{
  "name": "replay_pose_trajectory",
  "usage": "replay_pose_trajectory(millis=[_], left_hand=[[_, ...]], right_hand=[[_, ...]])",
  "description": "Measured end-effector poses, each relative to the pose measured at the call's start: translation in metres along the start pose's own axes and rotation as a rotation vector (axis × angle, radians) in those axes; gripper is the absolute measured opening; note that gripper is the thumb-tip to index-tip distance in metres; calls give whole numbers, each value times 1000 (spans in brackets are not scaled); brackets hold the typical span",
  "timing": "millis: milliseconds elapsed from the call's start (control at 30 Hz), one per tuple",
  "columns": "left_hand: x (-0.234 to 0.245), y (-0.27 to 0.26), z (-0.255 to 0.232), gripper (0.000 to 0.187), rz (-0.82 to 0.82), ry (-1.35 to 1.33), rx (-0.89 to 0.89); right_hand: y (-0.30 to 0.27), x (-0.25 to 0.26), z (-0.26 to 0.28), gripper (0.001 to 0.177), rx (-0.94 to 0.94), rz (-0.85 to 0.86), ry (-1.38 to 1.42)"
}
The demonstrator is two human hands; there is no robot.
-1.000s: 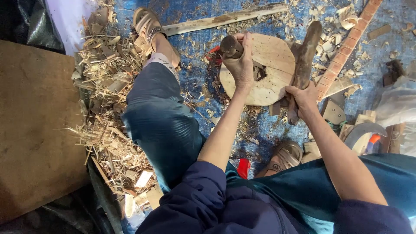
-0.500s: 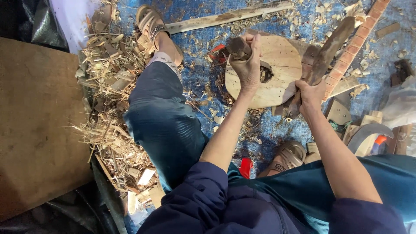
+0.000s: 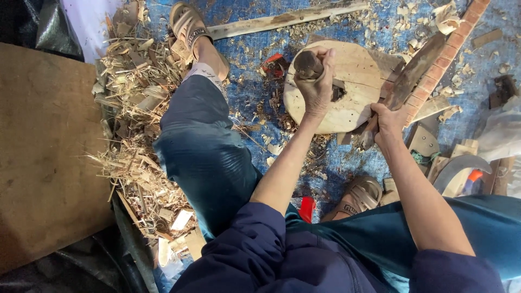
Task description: Carving a circular wooden component using a mallet and a gouge while sitting on a workshop floor.
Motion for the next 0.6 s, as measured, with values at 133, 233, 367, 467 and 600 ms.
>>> replay_pose_trajectory(millis=[133,233,367,467,600], left_hand=[[0,2,-3,11,-20,58,-18],[-3,0,1,15,13,-14,-5],[-5,-4,-1,18,18,0,16],[-2,-3,1,17,-23,36,17],[2,-2,11,10,-10,34,26]], right_hand=[[2,3,-8,31,-21,13,50],[3,2,-7,31,-25,15,52],[5,2,-10,29,-35,19,67],[1,0,-6,31,-25,58,50],[-5,-3,7,26,-7,87,26]])
Point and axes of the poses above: each hand's wrist, its own y-axis towards the middle knuckle, its own x-axis out of the back of the hand, z = x × y, the point moved 6 cm from there along y, towards the middle knuckle, and after that the axes turned 11 degrees about x, right-handed, at the moved point
